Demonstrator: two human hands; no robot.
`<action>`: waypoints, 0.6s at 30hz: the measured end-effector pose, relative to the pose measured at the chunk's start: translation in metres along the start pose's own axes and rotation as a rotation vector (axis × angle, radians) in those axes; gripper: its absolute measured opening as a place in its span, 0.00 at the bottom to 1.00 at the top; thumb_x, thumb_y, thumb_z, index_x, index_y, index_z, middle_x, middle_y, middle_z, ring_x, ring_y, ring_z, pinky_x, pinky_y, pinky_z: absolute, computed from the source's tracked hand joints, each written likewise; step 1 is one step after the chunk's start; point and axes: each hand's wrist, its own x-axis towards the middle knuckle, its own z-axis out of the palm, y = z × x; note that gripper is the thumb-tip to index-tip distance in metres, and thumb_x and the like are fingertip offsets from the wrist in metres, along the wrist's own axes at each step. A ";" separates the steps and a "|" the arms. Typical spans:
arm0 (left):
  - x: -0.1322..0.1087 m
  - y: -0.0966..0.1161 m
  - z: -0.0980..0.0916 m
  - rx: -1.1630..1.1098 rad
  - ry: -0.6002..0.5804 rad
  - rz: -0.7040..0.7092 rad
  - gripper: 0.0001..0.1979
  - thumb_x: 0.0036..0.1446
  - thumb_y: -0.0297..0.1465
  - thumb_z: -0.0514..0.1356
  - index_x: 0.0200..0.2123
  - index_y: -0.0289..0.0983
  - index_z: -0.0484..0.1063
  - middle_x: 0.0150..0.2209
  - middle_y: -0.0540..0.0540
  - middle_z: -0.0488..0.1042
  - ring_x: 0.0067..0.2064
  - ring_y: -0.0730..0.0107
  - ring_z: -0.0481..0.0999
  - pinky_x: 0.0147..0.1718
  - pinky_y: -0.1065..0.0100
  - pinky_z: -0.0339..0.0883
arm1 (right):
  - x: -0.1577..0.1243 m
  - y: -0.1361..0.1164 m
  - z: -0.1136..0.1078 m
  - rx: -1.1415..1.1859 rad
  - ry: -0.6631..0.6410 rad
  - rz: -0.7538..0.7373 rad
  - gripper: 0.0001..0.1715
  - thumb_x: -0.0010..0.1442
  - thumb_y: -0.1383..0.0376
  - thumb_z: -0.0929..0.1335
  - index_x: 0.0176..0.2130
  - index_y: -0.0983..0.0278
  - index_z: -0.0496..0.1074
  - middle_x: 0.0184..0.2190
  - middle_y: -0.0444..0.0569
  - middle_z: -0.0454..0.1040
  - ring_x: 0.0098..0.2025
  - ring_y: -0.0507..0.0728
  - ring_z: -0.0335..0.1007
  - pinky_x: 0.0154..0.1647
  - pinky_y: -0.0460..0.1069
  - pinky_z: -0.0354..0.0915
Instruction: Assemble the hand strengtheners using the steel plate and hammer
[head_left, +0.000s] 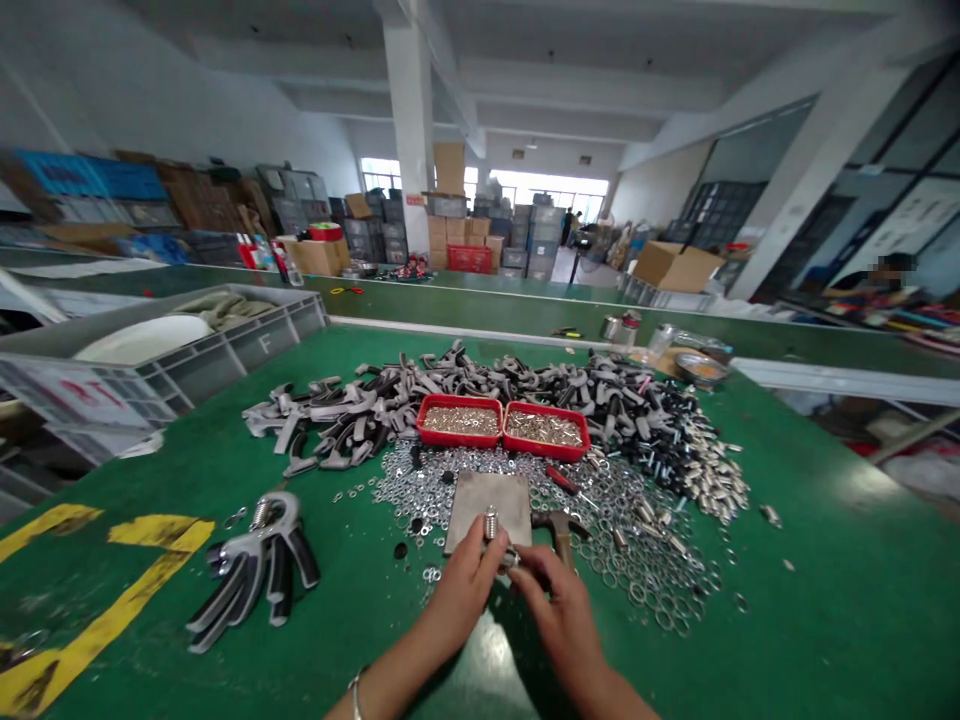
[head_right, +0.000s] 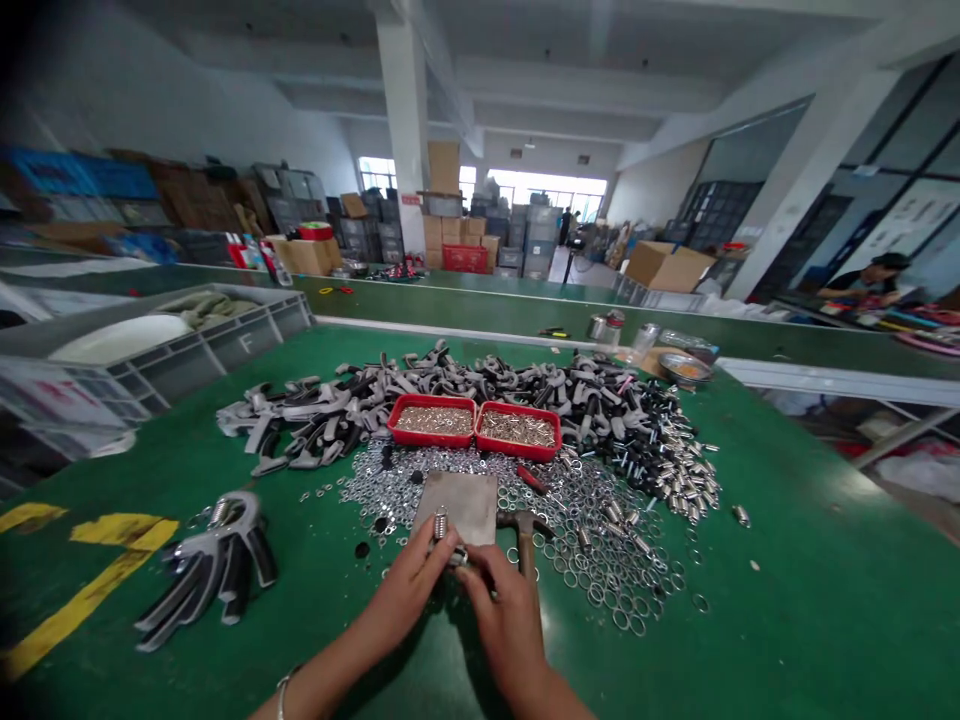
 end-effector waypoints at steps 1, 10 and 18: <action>0.004 -0.001 0.001 -0.020 -0.031 -0.012 0.16 0.65 0.44 0.51 0.42 0.37 0.68 0.38 0.45 0.73 0.43 0.61 0.72 0.46 0.65 0.64 | 0.001 0.001 0.000 -0.004 0.007 0.002 0.13 0.66 0.63 0.66 0.49 0.57 0.75 0.43 0.50 0.80 0.43 0.59 0.76 0.45 0.50 0.70; 0.035 0.008 0.009 -0.101 -0.011 -0.019 0.20 0.61 0.48 0.54 0.41 0.37 0.70 0.37 0.45 0.74 0.42 0.61 0.73 0.46 0.64 0.66 | 0.030 0.006 -0.031 -0.256 -0.155 -0.173 0.18 0.67 0.64 0.64 0.55 0.55 0.72 0.45 0.50 0.80 0.45 0.59 0.76 0.46 0.50 0.68; 0.049 -0.002 0.007 -0.183 0.095 -0.268 0.23 0.58 0.53 0.57 0.40 0.39 0.71 0.35 0.45 0.76 0.35 0.61 0.77 0.33 0.64 0.72 | 0.140 0.119 -0.170 -0.718 0.040 0.045 0.20 0.61 0.75 0.57 0.40 0.67 0.75 0.42 0.60 0.75 0.47 0.63 0.69 0.53 0.58 0.62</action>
